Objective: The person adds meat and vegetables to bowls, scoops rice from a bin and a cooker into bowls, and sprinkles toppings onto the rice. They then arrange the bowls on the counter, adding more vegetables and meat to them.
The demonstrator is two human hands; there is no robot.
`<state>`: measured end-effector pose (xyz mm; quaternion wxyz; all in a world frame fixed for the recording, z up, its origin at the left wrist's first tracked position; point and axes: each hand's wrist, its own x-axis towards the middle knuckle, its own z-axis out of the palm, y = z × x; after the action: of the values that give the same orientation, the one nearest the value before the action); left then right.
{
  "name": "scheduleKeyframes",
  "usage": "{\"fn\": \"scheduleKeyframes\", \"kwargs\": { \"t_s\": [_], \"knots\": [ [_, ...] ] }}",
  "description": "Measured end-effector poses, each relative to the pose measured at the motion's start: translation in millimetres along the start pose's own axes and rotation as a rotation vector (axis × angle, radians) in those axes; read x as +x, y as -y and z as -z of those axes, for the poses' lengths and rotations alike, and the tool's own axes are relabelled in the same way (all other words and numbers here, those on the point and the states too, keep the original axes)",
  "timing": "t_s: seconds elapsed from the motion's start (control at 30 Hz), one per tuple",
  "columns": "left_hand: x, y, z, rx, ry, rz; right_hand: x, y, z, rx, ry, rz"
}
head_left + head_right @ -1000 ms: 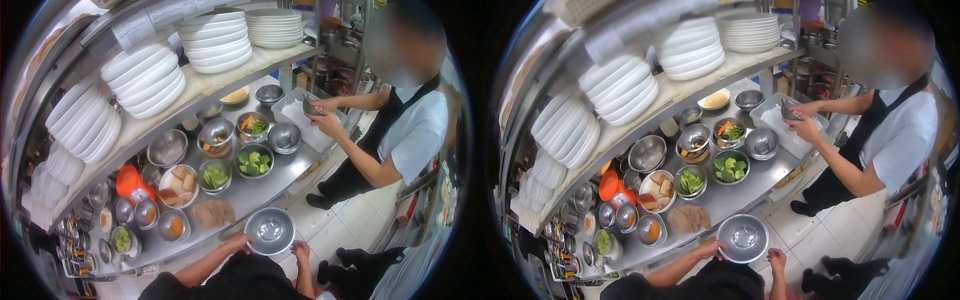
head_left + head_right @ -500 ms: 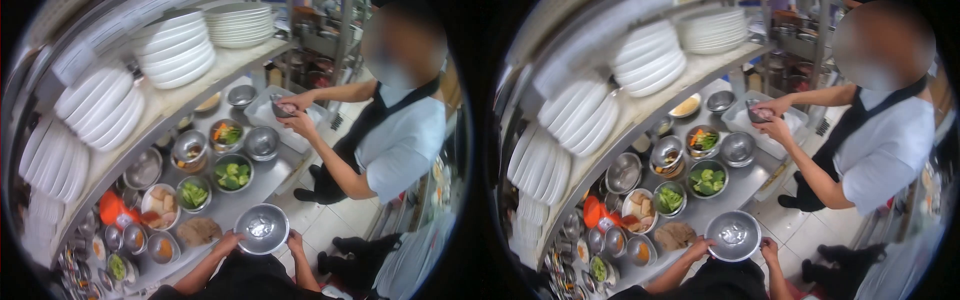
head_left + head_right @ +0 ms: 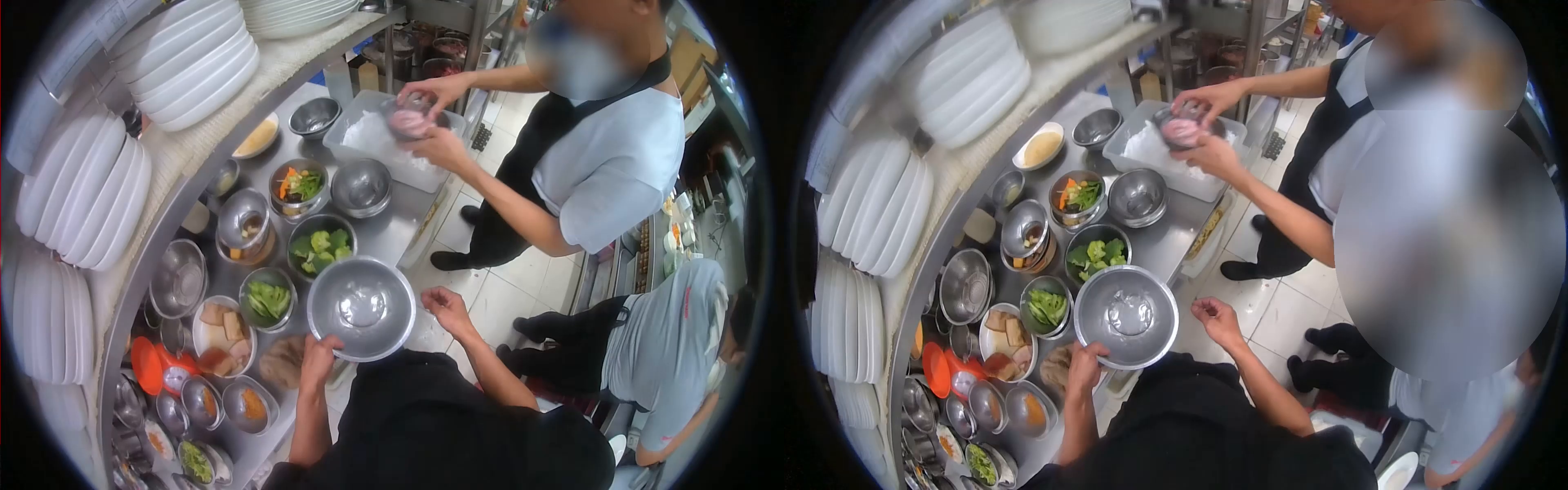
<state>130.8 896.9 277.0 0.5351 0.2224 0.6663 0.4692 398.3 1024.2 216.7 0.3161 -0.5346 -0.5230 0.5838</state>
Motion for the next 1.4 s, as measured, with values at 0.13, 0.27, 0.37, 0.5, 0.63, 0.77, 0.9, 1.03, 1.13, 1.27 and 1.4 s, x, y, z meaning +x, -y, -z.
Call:
{"fn": "scheduleKeyframes", "kwargs": {
  "t_s": [0.13,0.27,0.37,0.5,0.63,0.77,0.9,1.03,1.13,1.27,1.4],
  "knots": [
    [-11,-11,-7,-0.127,0.025,0.038,-12,-16,0,0.035,0.017,-0.063],
    [-11,11,-14,-0.261,-0.028,0.036,-21,-21,7,0.074,0.057,-0.112],
    [-21,10,-17,-0.214,-0.027,0.034,-21,-29,18,0.048,0.073,-0.162],
    [-35,40,-29,-0.229,-0.133,0.042,-19,-43,34,-0.001,0.07,-0.15],
    [-41,58,-47,-0.317,-0.11,0.056,-27,-50,46,-0.17,0.006,-0.084],
    [-32,65,-63,-0.09,0.155,0.184,-48,-87,47,-0.016,-0.147,0.009],
    [-13,69,-86,0.075,0.358,0.281,-118,-100,71,0.025,-0.32,-0.074],
    [-22,20,-117,0.373,0.53,0.21,-200,-110,75,0.108,-0.628,-0.11],
    [-10,-24,-131,0.47,0.775,0.098,-259,-53,55,0.506,-0.661,-0.232],
    [-51,-58,-162,0.635,1.075,0.027,-335,7,2,0.762,-0.766,-0.15],
    [-84,-58,-181,0.663,1.267,0.211,-383,33,-28,0.834,-1.0,-0.136]
  ]
}}
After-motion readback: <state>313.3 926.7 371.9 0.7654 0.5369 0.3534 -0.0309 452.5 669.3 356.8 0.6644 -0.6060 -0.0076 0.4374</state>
